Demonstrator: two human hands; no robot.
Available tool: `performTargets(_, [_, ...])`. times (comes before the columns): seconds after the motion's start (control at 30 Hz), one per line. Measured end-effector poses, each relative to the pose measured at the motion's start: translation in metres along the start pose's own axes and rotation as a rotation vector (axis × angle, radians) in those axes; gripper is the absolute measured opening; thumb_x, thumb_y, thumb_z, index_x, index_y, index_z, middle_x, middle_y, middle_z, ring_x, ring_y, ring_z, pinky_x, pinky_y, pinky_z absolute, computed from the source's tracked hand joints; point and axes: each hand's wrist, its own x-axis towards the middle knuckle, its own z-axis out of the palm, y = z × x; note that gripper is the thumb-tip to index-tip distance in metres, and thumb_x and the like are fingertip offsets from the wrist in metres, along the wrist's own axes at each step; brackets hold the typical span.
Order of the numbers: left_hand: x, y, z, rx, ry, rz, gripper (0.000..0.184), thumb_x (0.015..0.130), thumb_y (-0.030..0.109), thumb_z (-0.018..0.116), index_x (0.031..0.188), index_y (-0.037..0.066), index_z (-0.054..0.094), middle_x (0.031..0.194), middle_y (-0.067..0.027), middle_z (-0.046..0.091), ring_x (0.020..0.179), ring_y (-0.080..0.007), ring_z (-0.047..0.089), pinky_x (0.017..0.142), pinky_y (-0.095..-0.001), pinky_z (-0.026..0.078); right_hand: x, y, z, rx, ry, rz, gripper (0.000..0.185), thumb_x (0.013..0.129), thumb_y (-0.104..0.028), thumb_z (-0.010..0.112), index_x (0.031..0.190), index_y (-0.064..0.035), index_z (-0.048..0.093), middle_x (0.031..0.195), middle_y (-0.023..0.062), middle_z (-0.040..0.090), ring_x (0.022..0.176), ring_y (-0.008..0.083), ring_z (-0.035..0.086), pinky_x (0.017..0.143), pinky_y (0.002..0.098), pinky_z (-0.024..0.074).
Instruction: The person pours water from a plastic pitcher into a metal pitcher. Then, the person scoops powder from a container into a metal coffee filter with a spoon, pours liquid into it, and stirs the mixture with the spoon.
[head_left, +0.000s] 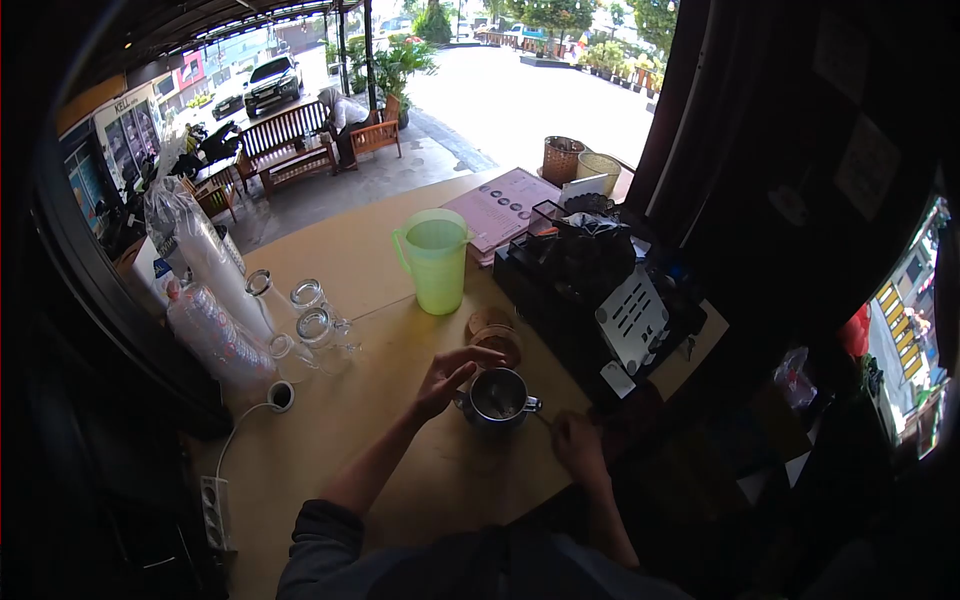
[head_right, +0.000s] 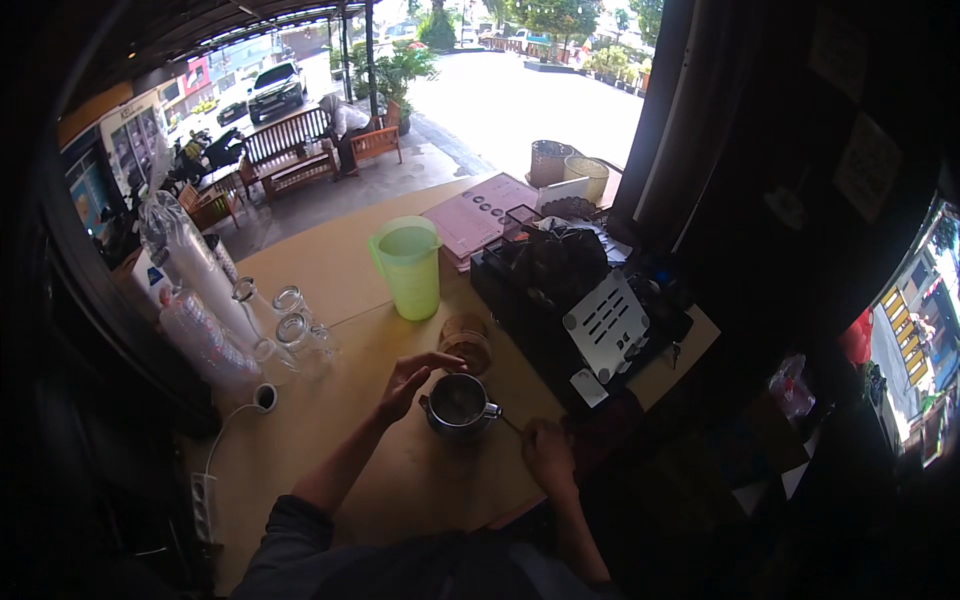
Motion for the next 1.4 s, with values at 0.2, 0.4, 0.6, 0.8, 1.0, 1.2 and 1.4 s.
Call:
performTargets(0.2, [-0.012,-0.01,0.016,0.073,0.058,0.074,0.048,0.091,0.04,0.052,0.114,-0.001,0.06,0.109,-0.0133,0.064,0.109,-0.0227,0.057,0.095,-0.0352,0.041,0.001,-0.014,-0.024,0.312,0.166,0.074,0.019,0.08,-0.016,0.065,0.085,0.0021,0.062,0.08,0.0151,0.065,0.078,0.0254,0.065,0.072,0.0344,0.0483])
performTargets(0.4, [-0.019,-0.014,0.02,0.128,0.076,0.043,0.056,0.088,0.047,0.054,0.116,-0.002,0.058,0.11,-0.0129,0.063,0.108,-0.0225,0.058,0.093,-0.0346,0.044,0.013,-0.005,-0.024,0.431,0.278,0.143,0.024,0.079,-0.019,0.068,0.083,0.003,0.061,0.077,0.0132,0.065,0.076,0.0174,0.064,0.072,0.0313,0.0485])
performTargets(0.6, [-0.014,0.002,0.017,0.348,-0.076,0.193,0.077,0.061,0.033,0.086,0.121,0.001,0.051,0.113,-0.0105,0.061,0.107,-0.021,0.058,0.094,-0.0337,0.044,0.015,-0.008,-0.031,0.578,0.341,0.121,0.018,0.082,-0.015,0.068,0.082,0.0003,0.058,0.075,0.0053,0.061,0.073,0.0111,0.058,0.069,0.0279,0.0468])
performTargets(0.8, [-0.014,0.006,0.011,0.208,0.077,0.046,0.074,0.056,0.02,0.088,0.12,0.005,0.052,0.112,-0.0066,0.062,0.106,-0.0166,0.058,0.096,-0.0333,0.044,0.01,0.0,-0.007,0.677,0.252,0.299,0.02,0.081,-0.017,0.068,0.079,0.0009,0.059,0.073,0.0075,0.062,0.072,0.0125,0.059,0.066,0.0287,0.0465])
performTargets(1.0, [-0.009,0.039,-0.018,0.289,0.205,0.056,0.077,0.054,0.02,0.088,0.12,0.004,0.052,0.11,-0.006,0.062,0.104,-0.0149,0.058,0.094,-0.0326,0.046,0.007,-0.007,-0.005,0.223,0.233,0.097,0.02,0.077,-0.017,0.07,0.081,-0.0003,0.06,0.077,0.012,0.063,0.081,0.0226,0.062,0.066,0.0353,0.0461])
performTargets(1.2, [-0.021,0.042,-0.035,0.248,0.279,0.004,0.077,0.054,0.019,0.087,0.12,0.003,0.052,0.111,-0.0065,0.061,0.104,-0.0153,0.058,0.093,-0.0326,0.047,0.016,-0.04,-0.017,0.046,0.233,-0.16,0.029,0.073,-0.017,0.073,0.096,-0.002,0.062,0.097,0.0145,0.061,0.099,0.0312,0.056,0.081,0.0378,0.0448])
performTargets(1.4, [-0.028,0.027,-0.031,0.223,0.255,0.001,0.074,0.057,0.016,0.086,0.121,0.003,0.051,0.11,-0.0069,0.061,0.104,-0.0151,0.058,0.092,-0.0321,0.047,0.026,-0.098,-0.008,0.314,0.032,-0.39,0.066,0.067,-0.023,0.08,0.121,-0.0038,0.049,0.114,0.0156,0.055,0.104,0.0316,0.055,0.089,0.0386,0.0438])
